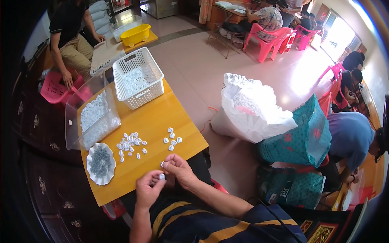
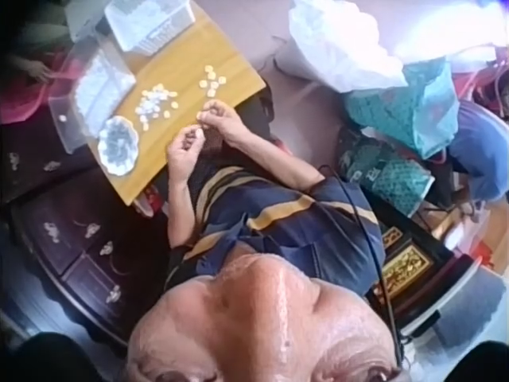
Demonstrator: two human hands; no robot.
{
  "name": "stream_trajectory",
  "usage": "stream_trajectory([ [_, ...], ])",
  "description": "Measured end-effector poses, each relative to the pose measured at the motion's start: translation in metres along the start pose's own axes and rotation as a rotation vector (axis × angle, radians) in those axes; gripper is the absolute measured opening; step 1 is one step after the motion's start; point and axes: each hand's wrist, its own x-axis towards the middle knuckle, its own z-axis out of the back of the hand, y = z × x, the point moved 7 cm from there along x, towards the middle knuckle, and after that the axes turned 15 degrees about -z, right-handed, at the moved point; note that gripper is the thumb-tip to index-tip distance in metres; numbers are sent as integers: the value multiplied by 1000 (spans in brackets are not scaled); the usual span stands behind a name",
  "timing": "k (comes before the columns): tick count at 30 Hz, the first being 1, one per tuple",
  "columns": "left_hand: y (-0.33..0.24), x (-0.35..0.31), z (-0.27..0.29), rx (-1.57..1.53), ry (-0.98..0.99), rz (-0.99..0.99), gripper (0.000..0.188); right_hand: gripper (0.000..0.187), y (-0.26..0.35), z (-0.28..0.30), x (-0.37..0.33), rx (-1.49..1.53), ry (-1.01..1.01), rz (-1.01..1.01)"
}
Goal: The person joins small white plastic components together by hand.
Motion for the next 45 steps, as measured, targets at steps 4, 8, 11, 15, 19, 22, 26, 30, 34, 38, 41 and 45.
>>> stream_trajectory([
  [4,-1,2,36,-10,-99,67,24,15,-8,-7,0,-133,17,0],
  [8,-4,27,30,-45,-116,4,24,13,10,-2,-10,-268,-91,3],
  [11,3,24,32,-94,-123,30,25,12,10,-3,-7,-277,-45,-7],
  [15,7,17,36,-69,-77,-13,26,12,3,-11,-7,-275,-29,-91],
  [19,5,16,35,-19,5,-32,27,13,0,-12,-8,-296,-31,-96],
  [22,5,17,35,-29,-38,-30,25,13,0,-14,-9,-298,-29,-95],
  [26,6,17,35,-29,-29,-25,25,12,2,-16,-9,-309,-21,-78],
  [30,4,17,31,-4,26,-41,26,10,2,-16,-9,-319,-4,-63],
  [34,1,16,30,47,36,-42,27,10,2,-15,-10,-342,-10,-58],
  [38,-1,17,30,59,39,-52,26,11,0,-13,-10,-358,0,-48],
  [41,-1,17,31,73,51,-50,26,11,-1,-14,-10,-380,-5,-53],
  [45,3,17,30,49,74,-18,26,11,0,-16,-9,-393,-31,-24],
])
